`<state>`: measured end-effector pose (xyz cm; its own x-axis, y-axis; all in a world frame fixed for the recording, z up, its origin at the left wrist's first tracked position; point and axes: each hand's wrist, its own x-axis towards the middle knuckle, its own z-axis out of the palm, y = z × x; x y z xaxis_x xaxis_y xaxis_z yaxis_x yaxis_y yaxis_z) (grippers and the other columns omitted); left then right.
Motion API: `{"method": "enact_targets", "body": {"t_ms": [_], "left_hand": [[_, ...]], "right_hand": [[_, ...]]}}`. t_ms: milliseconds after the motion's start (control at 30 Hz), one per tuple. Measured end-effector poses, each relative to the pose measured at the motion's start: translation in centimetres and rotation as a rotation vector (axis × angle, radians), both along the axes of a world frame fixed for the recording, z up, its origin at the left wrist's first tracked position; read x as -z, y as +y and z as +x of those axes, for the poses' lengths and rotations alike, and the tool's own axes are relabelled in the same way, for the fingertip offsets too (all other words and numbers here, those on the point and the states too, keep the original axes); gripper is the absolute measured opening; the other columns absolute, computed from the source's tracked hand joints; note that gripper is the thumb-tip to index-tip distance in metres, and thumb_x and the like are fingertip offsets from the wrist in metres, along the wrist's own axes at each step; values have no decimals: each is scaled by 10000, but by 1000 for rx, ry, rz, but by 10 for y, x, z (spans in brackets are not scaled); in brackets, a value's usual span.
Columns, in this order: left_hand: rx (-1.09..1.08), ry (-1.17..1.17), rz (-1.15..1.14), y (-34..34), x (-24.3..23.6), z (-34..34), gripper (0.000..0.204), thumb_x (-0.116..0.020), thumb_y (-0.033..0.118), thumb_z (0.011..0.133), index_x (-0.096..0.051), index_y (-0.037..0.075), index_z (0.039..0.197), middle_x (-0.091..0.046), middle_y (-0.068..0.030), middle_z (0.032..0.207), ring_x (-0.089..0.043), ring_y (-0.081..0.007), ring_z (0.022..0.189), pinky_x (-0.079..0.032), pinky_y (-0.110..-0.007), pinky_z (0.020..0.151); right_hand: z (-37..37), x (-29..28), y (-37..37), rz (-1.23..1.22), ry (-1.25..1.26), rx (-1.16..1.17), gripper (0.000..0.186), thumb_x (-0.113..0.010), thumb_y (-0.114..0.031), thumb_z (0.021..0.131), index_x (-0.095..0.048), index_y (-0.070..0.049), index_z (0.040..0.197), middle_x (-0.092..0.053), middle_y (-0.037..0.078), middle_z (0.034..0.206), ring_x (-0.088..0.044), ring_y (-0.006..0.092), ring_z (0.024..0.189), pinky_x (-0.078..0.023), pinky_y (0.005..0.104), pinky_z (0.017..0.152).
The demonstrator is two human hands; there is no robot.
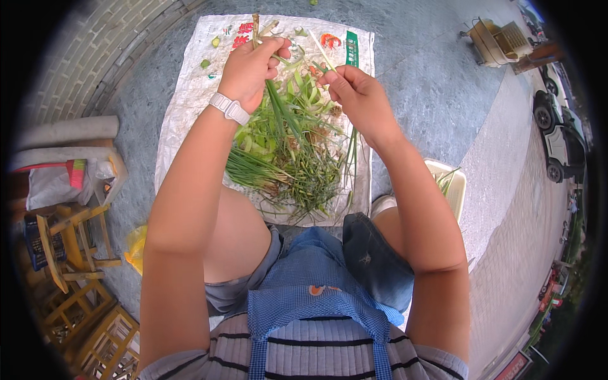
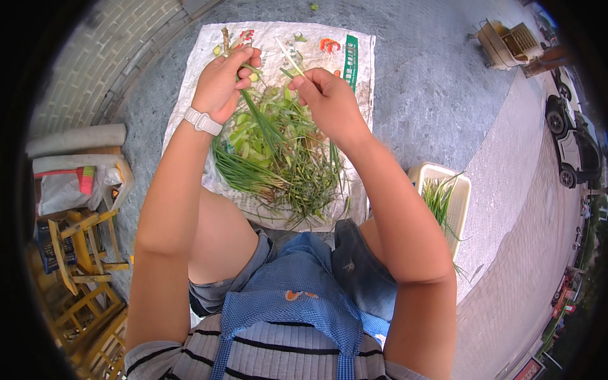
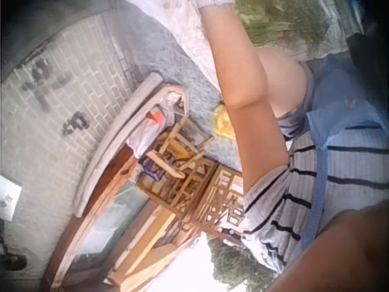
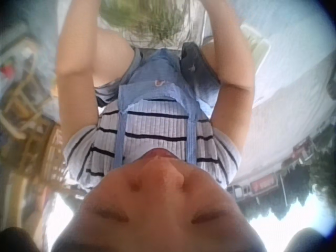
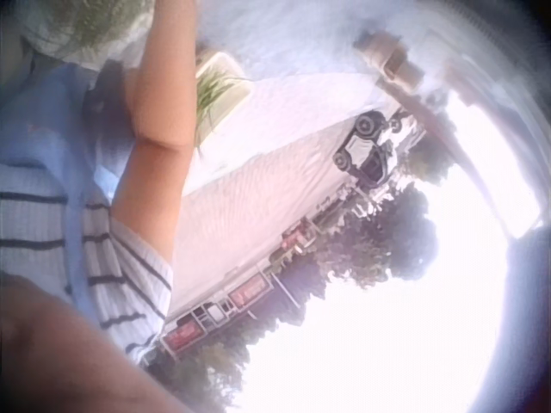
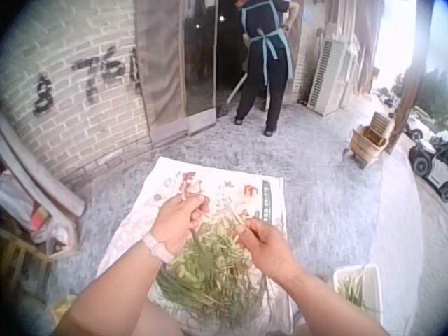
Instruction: The person sits on the ground and trims green onions by hand, removing roots and outer layers. They place the cleaned onions into a white basket and discard the trimmings onto a sack on the ground.
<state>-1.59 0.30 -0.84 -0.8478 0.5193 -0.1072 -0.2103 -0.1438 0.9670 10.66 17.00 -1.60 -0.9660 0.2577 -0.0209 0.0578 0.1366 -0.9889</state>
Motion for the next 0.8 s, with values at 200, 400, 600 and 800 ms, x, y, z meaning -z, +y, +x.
{"method": "enact_targets", "body": {"t_ms": [200, 400, 600, 800], "left_hand": [[174, -385, 323, -1, -1, 4, 347, -381, 213, 970, -519, -52, 1147, -584, -154, 1094, -498, -133, 796, -441, -260, 728], [398, -489, 536, 6, 4, 19, 492, -300, 355, 1028, -425, -49, 1279, -570, -128, 1008, -516, -190, 896, -446, -361, 851], [165, -495, 467, 14, -13, 30, 616, -265, 483, 1011, -462, -54, 1241, -558, -165, 1118, -517, -258, 1100, -395, -387, 1012], [-111, -189, 317, 5, -4, 21, 419, -522, 285, 969, -523, -41, 1232, -592, -139, 1140, -592, -233, 1049, -461, -350, 913]], "right_hand": [[3, -7, 1, 72, 9, 0, 224, -748, -211, 818, -617, -33, 859, -550, -40, 694, -444, 47, 619, -376, 221, 553], [2, 3, -23, -31, 42, -49, 213, -758, -169, 800, -621, -16, 857, -613, 3, 765, -531, 76, 679, -459, 239, 637], [0, 1, -12, -152, -50, -37, 166, -733, -116, 806, -651, -5, 898, -632, 4, 800, -553, 68, 710, -450, 227, 652], [-2, 2, -3, -163, -43, 19, 127, -723, -109, 832, -654, -35, 909, -608, -41, 758, -506, 26, 675, -405, 189, 616]]}}
